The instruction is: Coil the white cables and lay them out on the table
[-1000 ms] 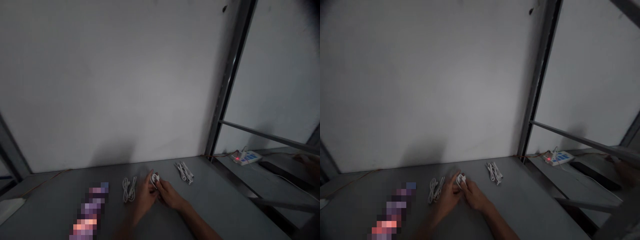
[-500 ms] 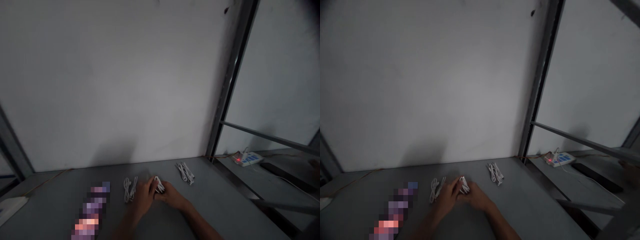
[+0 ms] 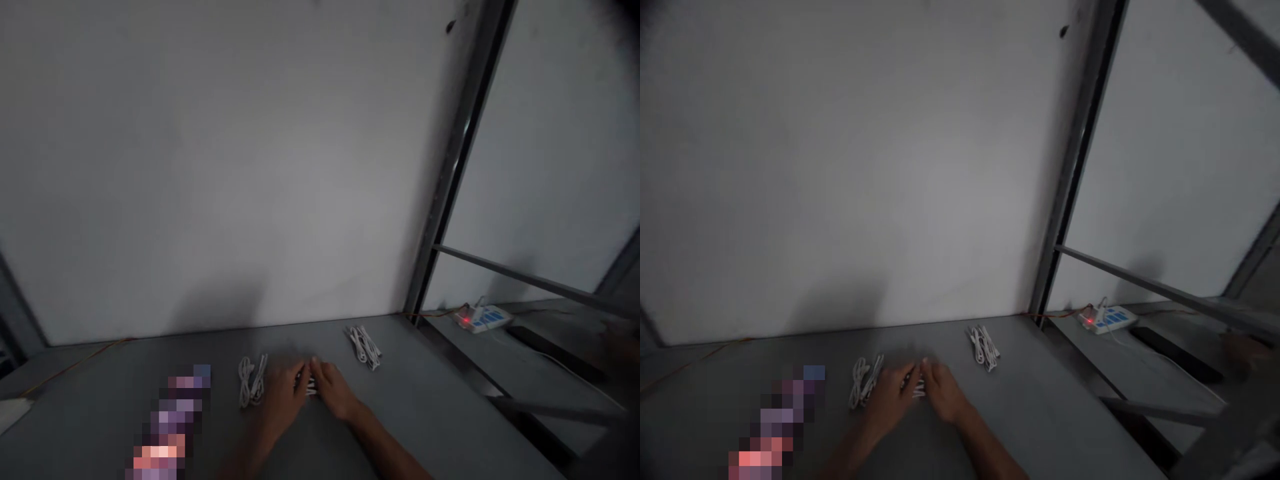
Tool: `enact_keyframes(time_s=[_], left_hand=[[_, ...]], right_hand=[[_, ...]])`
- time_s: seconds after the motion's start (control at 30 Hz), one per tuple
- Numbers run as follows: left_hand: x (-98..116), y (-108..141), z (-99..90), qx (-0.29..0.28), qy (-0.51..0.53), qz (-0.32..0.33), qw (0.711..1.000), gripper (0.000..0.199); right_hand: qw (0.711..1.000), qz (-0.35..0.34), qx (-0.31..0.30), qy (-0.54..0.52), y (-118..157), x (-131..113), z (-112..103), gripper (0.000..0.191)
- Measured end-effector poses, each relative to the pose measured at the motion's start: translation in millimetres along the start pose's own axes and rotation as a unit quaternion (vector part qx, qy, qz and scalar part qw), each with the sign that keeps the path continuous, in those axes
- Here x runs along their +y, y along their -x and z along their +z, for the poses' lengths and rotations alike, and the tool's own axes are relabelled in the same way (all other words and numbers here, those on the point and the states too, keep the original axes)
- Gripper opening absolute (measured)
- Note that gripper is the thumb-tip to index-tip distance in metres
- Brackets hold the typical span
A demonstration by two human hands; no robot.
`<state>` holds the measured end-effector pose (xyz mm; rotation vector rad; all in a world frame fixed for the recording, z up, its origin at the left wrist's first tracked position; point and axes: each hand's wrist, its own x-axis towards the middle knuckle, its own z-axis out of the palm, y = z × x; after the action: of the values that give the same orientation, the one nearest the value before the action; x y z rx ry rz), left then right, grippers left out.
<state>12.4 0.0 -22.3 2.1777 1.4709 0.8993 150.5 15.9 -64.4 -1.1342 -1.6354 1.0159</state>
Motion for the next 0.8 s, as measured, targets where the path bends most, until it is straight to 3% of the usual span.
enact_keyframes(time_s=[0.17,0.4,0.57,0.67,0.8], left_hand=[[1.8,-5.4,1.5,0.022,0.002,-0.039,0.999,0.042],[0.1,-3.1,5.4,0.066,0.004,-0.036,0.997,0.049],[2.7,0.6,9.4,0.095,0.014,-0.041,0.995,0.044],[5.8,0.3,9.5,0.071,0.029,-0.039,0.996,0.038],[5.8,-0.8,10.5,0.009,0.016,-0.042,0.999,0.037]], right_hand=[[0.998,-0.018,0.014,0.055,-3.4,-9.1,2.0,0.062],[0.999,0.016,0.041,0.03,-9.2,-1.7,8.8,0.056],[0.996,0.054,0.064,-0.027,-12.9,1.1,7.8,0.051],[0.993,0.078,0.091,-0.017,-14.0,0.5,5.4,0.052],[0.988,0.057,0.133,0.057,-14.6,1.2,2.9,0.056]])
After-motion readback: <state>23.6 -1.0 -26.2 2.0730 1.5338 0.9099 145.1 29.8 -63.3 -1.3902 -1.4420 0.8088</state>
